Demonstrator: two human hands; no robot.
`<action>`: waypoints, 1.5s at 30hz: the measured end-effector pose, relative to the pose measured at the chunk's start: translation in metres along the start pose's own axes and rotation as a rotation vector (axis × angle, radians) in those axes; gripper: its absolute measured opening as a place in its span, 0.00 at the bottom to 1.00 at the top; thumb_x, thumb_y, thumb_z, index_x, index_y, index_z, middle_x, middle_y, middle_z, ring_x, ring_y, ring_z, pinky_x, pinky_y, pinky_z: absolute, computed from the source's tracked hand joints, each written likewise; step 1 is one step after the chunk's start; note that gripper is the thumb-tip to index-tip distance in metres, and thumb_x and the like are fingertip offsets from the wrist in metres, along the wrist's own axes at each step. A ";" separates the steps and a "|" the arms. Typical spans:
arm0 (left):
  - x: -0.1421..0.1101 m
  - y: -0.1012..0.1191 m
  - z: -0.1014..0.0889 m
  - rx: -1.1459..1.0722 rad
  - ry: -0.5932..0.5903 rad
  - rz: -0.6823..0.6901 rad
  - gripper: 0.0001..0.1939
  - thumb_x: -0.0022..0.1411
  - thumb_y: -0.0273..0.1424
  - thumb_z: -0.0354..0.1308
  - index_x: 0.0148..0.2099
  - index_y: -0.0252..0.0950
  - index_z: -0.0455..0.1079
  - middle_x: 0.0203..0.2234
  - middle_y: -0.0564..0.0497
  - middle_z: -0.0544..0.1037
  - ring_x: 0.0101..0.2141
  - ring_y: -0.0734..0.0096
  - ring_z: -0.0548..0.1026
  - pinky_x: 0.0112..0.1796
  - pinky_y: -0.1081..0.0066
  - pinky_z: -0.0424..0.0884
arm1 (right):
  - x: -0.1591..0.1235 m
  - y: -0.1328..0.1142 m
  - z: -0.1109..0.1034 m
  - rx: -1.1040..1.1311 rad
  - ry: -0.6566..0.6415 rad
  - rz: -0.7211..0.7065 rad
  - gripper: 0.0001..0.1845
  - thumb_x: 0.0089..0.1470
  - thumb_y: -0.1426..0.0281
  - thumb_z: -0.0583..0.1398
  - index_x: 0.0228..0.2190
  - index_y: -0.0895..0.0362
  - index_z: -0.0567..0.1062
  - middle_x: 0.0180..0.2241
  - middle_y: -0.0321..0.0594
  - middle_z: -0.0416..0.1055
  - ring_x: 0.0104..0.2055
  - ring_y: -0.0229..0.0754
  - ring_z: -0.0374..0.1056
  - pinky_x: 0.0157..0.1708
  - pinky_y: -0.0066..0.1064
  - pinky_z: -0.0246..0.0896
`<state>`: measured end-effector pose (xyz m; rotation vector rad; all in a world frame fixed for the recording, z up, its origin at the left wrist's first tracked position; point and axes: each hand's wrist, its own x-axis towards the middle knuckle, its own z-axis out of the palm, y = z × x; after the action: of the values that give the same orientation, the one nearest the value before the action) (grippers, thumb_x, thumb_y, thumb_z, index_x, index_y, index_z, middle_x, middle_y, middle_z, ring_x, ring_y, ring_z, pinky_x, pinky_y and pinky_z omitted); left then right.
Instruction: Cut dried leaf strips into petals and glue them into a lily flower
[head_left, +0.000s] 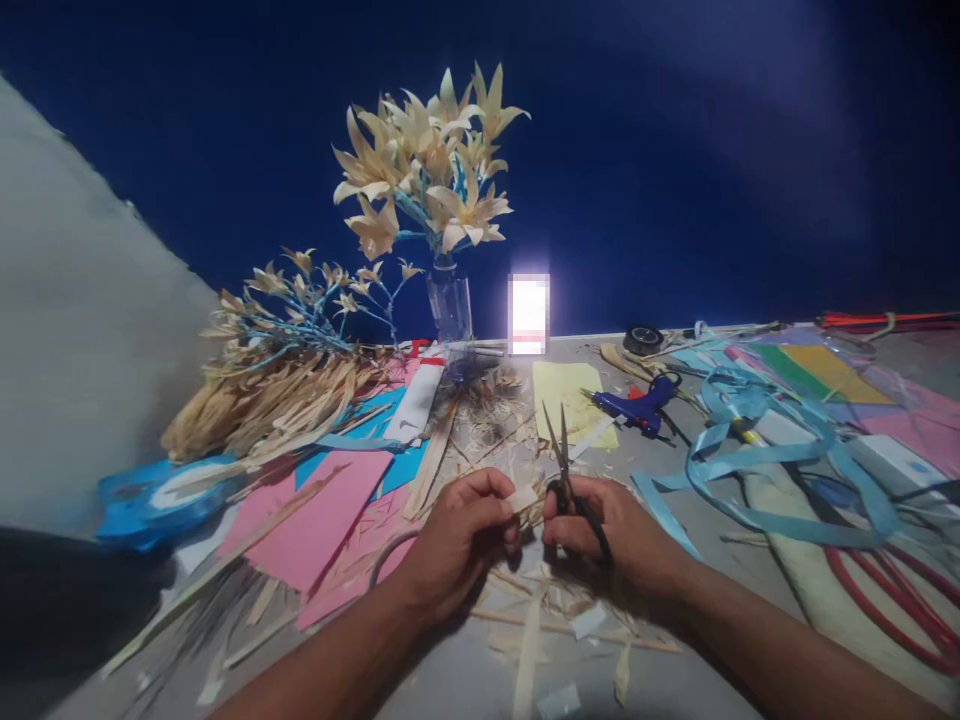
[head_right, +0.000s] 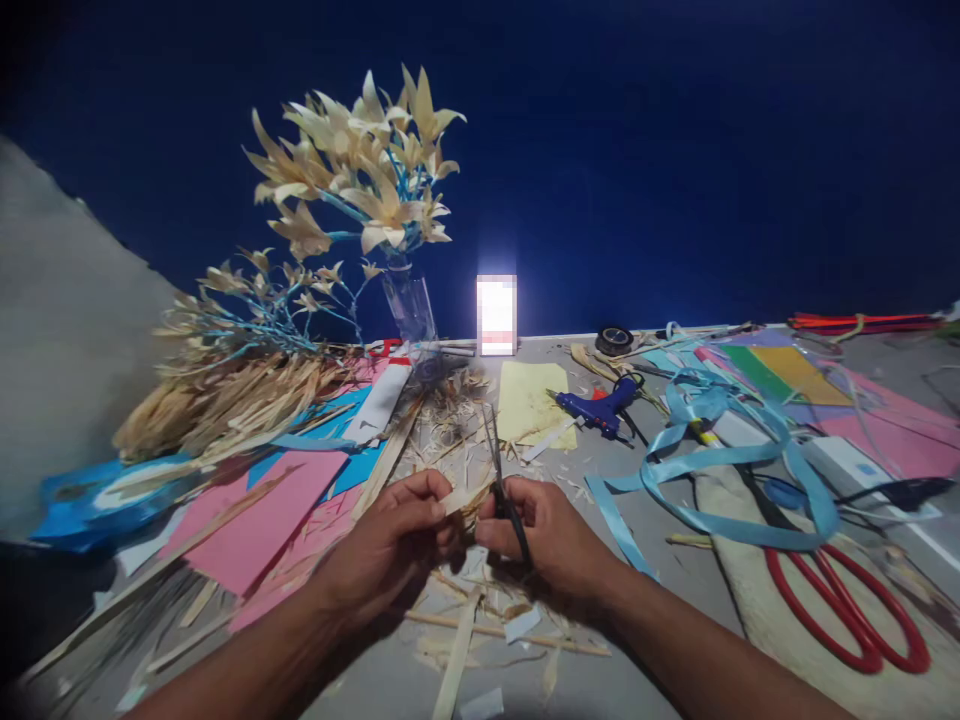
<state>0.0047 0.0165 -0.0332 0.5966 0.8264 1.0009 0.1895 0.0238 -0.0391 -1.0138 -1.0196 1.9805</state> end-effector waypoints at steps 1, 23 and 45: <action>0.000 0.001 -0.001 -0.005 -0.012 -0.019 0.06 0.50 0.25 0.63 0.30 0.36 0.69 0.17 0.54 0.71 0.21 0.73 0.68 0.26 0.71 0.63 | 0.000 -0.001 -0.002 -0.020 0.030 -0.011 0.18 0.44 0.64 0.73 0.30 0.57 0.72 0.24 0.31 0.67 0.23 0.33 0.62 0.24 0.26 0.58; 0.000 0.026 -0.004 -0.019 0.014 0.044 0.07 0.46 0.25 0.67 0.25 0.33 0.70 0.26 0.50 0.77 0.24 0.71 0.73 0.29 0.70 0.67 | -0.006 -0.002 -0.007 -0.196 -0.270 0.062 0.32 0.43 0.42 0.68 0.26 0.59 0.69 0.19 0.30 0.60 0.19 0.30 0.52 0.17 0.23 0.45; -0.003 0.032 -0.003 -0.028 0.070 0.025 0.08 0.43 0.24 0.66 0.25 0.34 0.68 0.23 0.52 0.75 0.23 0.70 0.74 0.29 0.70 0.70 | -0.005 -0.001 -0.015 -0.451 -0.259 0.164 0.19 0.46 0.60 0.68 0.18 0.58 0.69 0.14 0.32 0.66 0.15 0.30 0.56 0.15 0.21 0.44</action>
<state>-0.0137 0.0272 -0.0096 0.5521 0.8675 1.0597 0.2047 0.0250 -0.0420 -1.1202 -1.6242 2.1014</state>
